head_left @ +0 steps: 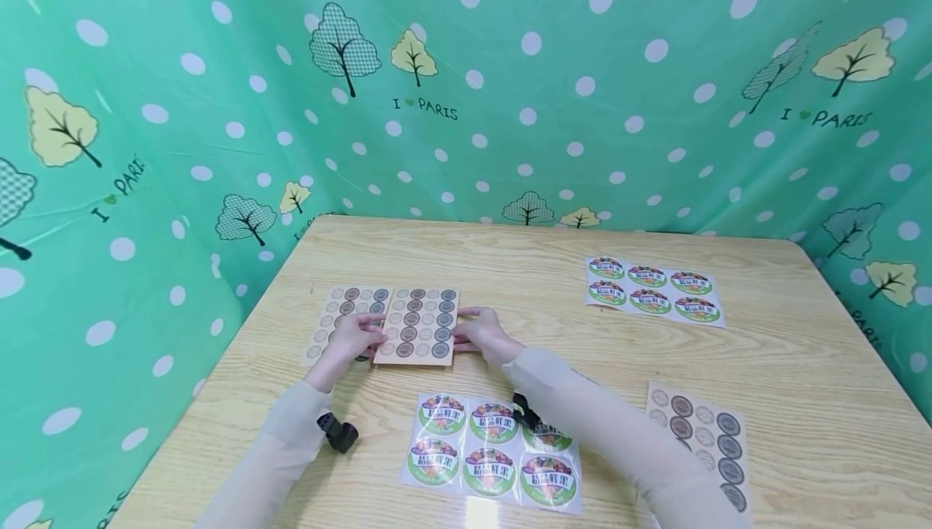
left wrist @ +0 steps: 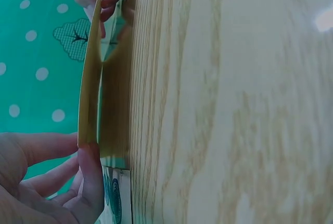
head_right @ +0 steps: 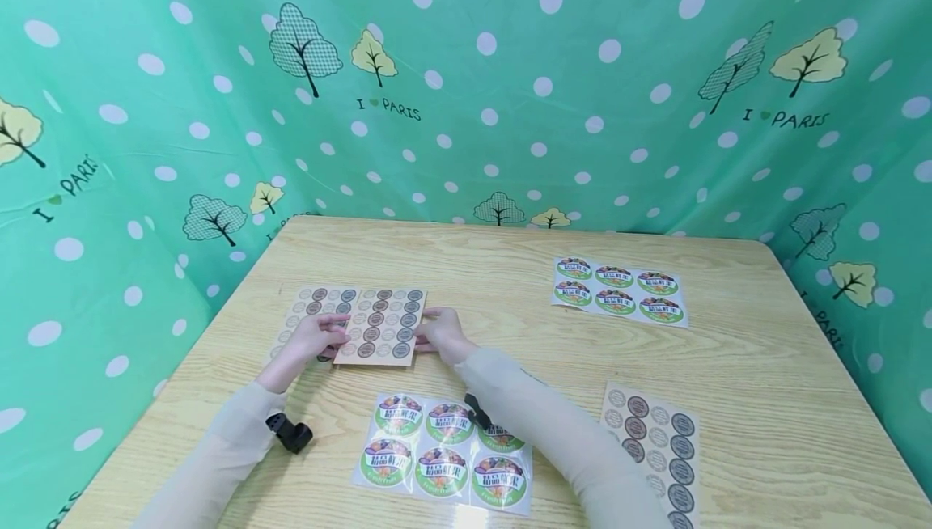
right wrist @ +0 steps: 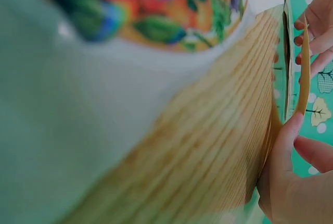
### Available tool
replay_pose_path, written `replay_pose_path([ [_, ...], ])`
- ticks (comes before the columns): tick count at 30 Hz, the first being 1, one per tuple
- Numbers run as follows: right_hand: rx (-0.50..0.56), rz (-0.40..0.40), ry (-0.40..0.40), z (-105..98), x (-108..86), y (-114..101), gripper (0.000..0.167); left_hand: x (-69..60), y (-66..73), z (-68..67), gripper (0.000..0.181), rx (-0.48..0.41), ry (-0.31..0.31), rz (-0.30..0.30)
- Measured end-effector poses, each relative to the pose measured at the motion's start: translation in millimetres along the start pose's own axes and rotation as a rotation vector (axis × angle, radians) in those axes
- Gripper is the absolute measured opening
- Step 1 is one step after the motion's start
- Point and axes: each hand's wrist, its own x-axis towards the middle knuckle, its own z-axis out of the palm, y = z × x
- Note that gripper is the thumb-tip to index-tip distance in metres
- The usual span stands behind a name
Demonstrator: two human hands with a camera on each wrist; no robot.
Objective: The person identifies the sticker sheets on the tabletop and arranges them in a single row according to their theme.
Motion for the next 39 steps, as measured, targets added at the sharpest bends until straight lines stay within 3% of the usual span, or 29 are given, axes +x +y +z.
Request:
replay_pose_path([
  [1,-0.007,-0.003,0.0,0.2,0.4,0.3,0.049,-2.0,3.3,0.6,0.046,0.021,0.011,-0.028],
  [4,-0.022,-0.011,0.002,1.1,1.3,0.7,0.049,-3.4,6.6,0.8,0.046,0.043,0.019,-0.033],
  [10,-0.069,-0.035,0.009,3.2,3.6,1.5,0.052,-1.0,4.1,0.4,0.047,0.077,-0.001,-0.018],
  [27,-0.17,-0.05,0.029,8.1,9.9,2.8,0.055,-2.2,3.3,2.5,0.044,0.192,0.021,0.046],
  [39,-0.265,-0.078,0.036,9.0,2.5,0.8,0.056,-4.7,5.1,4.7,0.043,0.231,0.03,0.062],
])
